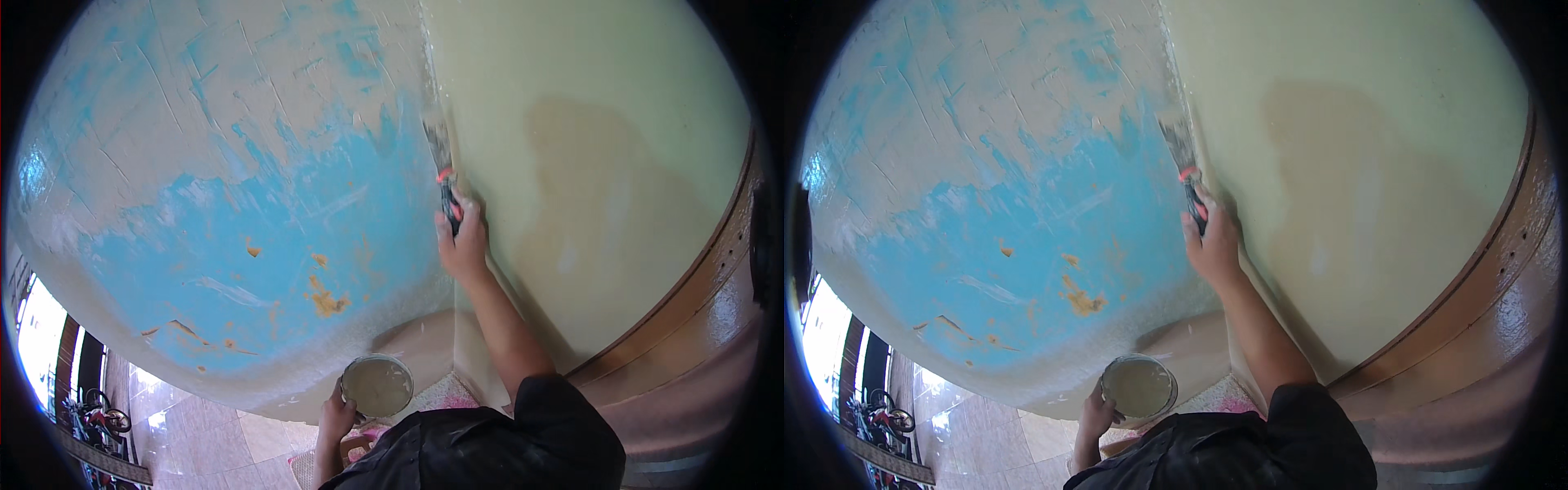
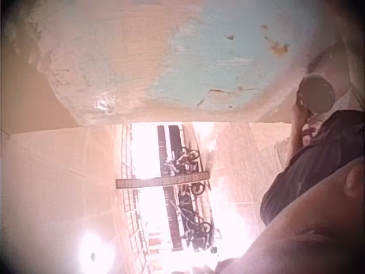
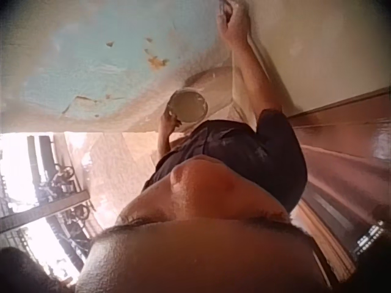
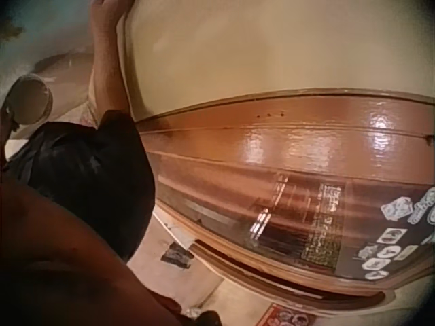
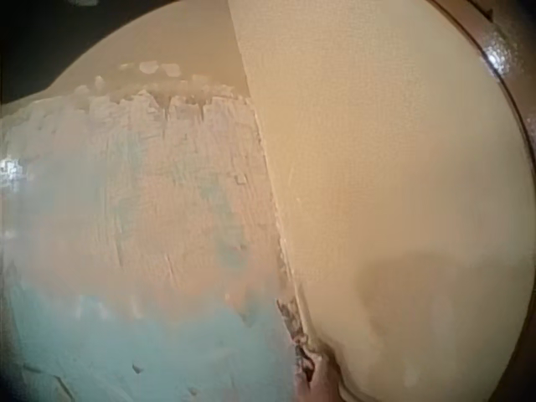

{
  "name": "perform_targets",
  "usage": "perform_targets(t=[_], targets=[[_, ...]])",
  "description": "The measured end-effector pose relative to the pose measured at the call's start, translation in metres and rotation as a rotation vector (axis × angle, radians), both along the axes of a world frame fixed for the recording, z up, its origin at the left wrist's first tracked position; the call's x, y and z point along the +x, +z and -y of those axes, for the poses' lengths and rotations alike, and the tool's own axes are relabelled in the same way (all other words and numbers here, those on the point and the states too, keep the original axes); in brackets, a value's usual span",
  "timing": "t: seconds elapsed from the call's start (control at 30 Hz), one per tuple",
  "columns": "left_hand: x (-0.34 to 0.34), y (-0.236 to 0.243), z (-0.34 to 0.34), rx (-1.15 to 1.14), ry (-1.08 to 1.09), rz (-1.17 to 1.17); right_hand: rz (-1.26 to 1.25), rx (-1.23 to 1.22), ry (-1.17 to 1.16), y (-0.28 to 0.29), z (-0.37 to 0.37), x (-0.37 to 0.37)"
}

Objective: The person applies putty to a wall with a scraper, taking the putty from a bucket and spreading it onto the wall.

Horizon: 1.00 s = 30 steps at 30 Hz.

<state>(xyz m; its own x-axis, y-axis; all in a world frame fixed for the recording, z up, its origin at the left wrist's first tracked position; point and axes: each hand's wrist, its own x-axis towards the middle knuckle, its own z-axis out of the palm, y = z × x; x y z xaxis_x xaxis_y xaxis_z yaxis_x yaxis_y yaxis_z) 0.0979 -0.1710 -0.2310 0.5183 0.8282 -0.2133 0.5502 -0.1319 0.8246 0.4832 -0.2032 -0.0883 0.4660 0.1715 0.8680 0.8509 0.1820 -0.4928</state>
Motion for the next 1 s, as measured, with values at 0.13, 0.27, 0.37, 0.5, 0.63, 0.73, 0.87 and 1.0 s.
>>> perform_targets(t=[0.13, 0.27, 0.37, 0.5, 0.63, 0.73, 0.87, 1.0], targets=[[-0.001, -0.011, -0.002, 0.039, 0.013, -0.03, -0.095, -0.174, 0.068, 0.015, -0.009, -0.009], [-0.004, -0.007, 0.001, -0.003, 0.071, 0.048, -0.223, -0.313, 0.067, -0.064, 0.007, -0.025], [-0.021, -0.022, -0.001, 0.057, 0.112, 0.055, -0.303, -0.222, 0.322, -0.132, 0.029, -0.032], [-0.024, 0.017, 0.009, 0.025, 0.16, 0.064, -0.263, -0.251, 0.527, -0.119, 0.076, -0.033], [-0.031, 0.03, 0.012, 0.045, 0.19, 0.074, -0.216, -0.469, 0.616, -0.07, 0.087, -0.063], [-0.038, 0.043, 0.013, 0.2, 0.177, 0.011, 0.03, -0.89, 0.822, -0.043, 0.076, -0.091], [-0.051, 0.055, 0.022, 0.122, 0.246, 0.001, 0.186, -1.135, 0.662, -0.055, 0.064, -0.097], [-0.069, 0.048, 0.029, 0.154, 0.272, -0.035, 0.237, -1.097, 0.642, -0.044, 0.065, -0.109]])
